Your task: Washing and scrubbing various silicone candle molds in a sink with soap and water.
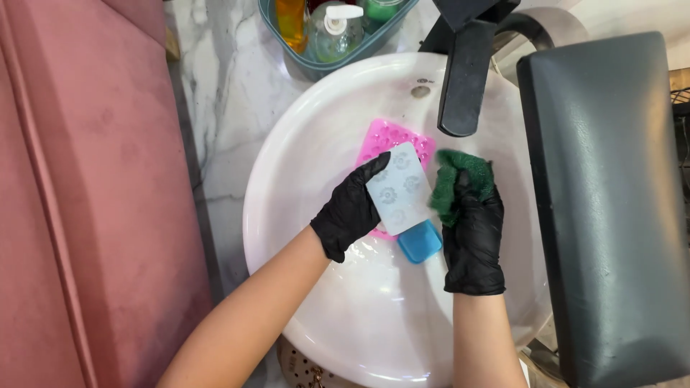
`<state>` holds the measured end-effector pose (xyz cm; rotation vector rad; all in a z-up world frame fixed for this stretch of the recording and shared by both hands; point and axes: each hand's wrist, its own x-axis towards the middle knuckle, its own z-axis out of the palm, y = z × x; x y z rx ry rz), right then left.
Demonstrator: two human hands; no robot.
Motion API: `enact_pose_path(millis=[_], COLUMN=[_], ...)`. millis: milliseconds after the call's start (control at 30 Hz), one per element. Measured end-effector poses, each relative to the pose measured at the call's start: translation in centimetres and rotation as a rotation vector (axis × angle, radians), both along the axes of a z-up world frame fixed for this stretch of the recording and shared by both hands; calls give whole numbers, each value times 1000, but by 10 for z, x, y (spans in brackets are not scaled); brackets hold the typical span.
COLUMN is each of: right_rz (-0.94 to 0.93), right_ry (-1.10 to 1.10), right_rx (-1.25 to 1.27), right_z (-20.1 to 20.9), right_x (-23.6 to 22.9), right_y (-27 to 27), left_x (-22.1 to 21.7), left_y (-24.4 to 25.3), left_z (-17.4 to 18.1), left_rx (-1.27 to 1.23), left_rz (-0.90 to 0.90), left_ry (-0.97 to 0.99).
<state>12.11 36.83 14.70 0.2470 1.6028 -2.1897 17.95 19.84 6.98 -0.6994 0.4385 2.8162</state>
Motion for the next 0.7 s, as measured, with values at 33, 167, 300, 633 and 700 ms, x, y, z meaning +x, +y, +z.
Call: enact_pose_path(millis=[33, 167, 300, 633, 700], right_rz=[10, -26, -112, 140, 237], right_ry=[33, 82, 291, -12, 11], right_rx=[39, 56, 126, -372, -366], right_z=[-4, -13, -40, -87, -86], right_x=[-2, 2, 12, 47, 45], right_y=[-1, 2, -7, -33, -29], left_x=[-3, -7, -5, 6, 11], left_y=[-3, -10, -5, 32, 32], left_z=[-1, 19, 19, -13, -47], left_rx=[127, 299, 238, 28, -86], left_rz=[15, -40, -43, 75, 132], left_ry=[44, 256, 254, 143, 169])
